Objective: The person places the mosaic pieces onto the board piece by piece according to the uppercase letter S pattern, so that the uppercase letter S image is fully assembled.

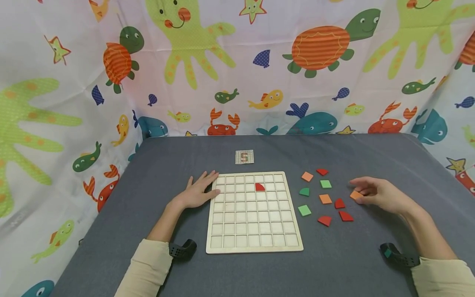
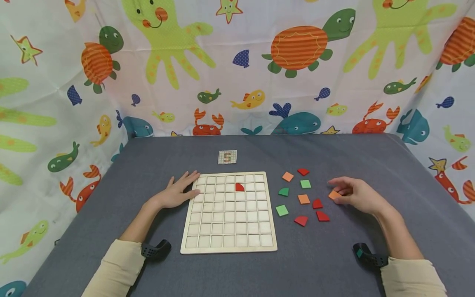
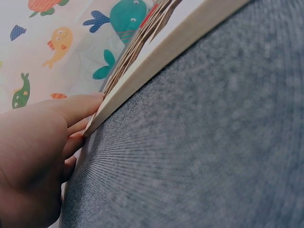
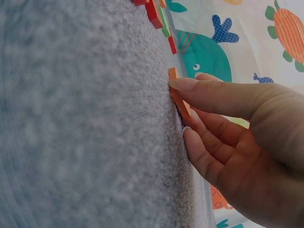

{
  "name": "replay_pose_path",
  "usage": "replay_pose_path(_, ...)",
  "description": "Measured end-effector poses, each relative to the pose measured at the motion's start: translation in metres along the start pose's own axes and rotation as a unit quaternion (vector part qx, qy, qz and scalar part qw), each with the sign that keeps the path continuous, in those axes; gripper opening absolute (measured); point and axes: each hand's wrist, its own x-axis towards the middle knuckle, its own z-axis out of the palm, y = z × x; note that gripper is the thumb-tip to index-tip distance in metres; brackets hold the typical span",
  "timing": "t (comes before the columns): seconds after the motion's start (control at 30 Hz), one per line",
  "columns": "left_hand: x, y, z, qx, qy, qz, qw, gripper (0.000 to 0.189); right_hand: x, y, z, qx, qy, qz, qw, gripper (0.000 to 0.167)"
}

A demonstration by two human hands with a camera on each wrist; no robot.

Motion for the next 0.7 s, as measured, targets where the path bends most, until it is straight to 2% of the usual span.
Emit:
replay_pose_path(0.3,-0.003,-0.0002,0.0,-0.01,0.0,-0.004,0.9999,0.066,0.0011,-0.0013,0.0,0.002,0.0,-0.001,1.0,0.05)
replay_pose_path(0.57,-0.0013,-0.0002,-0.0001,-0.006,0.001,-0.003,1.0,0.067,0.0023,-0.0012,-0.0001,0.024,0.04,0.05,0.9977,0.044)
replay_pose_path(0.7,-0.0006,0.0,-0.0008,-0.003,-0.002,-0.002,1.0,0.066,0.0024,-0.0062,0.0032,0.031,0.053,0.055,0.9966,0.044)
